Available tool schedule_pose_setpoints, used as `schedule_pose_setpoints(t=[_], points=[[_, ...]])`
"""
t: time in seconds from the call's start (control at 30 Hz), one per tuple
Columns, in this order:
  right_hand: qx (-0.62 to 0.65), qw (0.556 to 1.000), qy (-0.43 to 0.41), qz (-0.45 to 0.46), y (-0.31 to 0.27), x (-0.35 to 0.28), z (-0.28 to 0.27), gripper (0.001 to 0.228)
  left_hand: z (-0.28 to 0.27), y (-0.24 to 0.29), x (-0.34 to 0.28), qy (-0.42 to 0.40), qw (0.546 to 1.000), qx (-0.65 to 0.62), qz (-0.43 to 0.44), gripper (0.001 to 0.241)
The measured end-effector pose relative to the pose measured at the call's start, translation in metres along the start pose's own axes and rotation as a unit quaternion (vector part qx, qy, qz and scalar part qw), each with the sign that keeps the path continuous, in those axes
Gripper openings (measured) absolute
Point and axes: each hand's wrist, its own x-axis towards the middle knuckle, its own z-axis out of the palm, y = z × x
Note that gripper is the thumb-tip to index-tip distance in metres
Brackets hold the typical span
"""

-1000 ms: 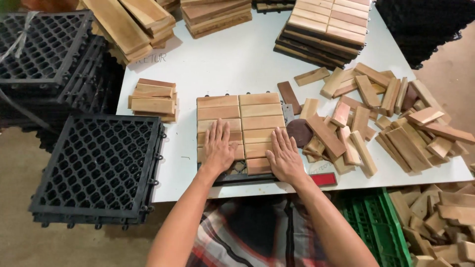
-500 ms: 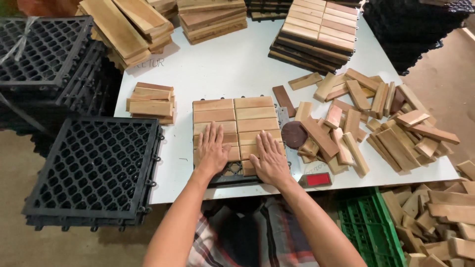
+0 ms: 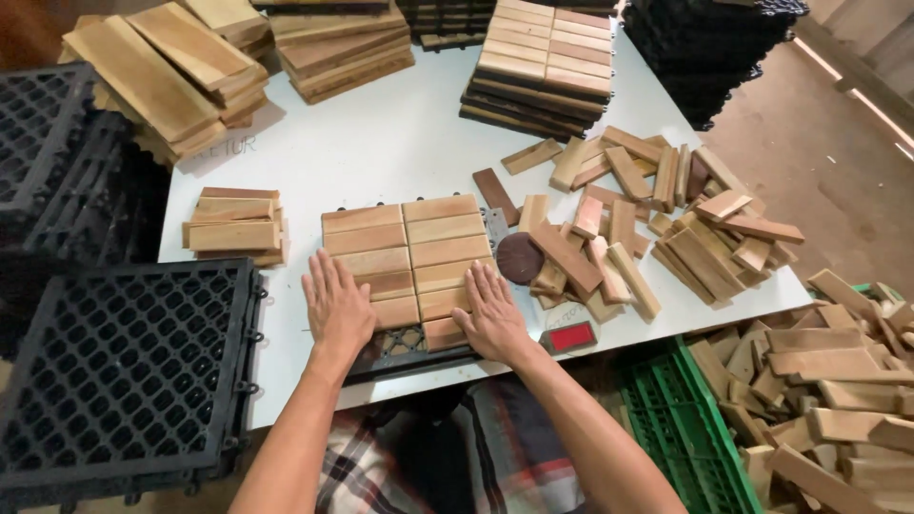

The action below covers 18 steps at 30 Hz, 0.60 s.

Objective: Sanding the edges of small wooden tiles and assembling them into a plastic interlocking grid.

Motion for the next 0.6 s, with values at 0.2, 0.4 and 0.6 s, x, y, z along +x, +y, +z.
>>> schedule_pose_setpoints(t=[0.2,0.4,0.6], points=[[0.045,0.987,0.152,-0.035,0.053,0.016,0.018,0.056,0.025,0.119,0.006,-0.003,0.972,-0.056,0.228,0.075],[-0.004,0.964,0.266,-0.006,0.098,0.032,0.007,0.057,0.015,0.169,-0.010,-0.095,0.966,-0.036,0.238,0.098],[-0.237,0.943,0.233,-0.034,0.089,0.044,0.015,0.059,0.009,0.171,-0.018,-0.082,0.967,-0.011,0.241,0.092]])
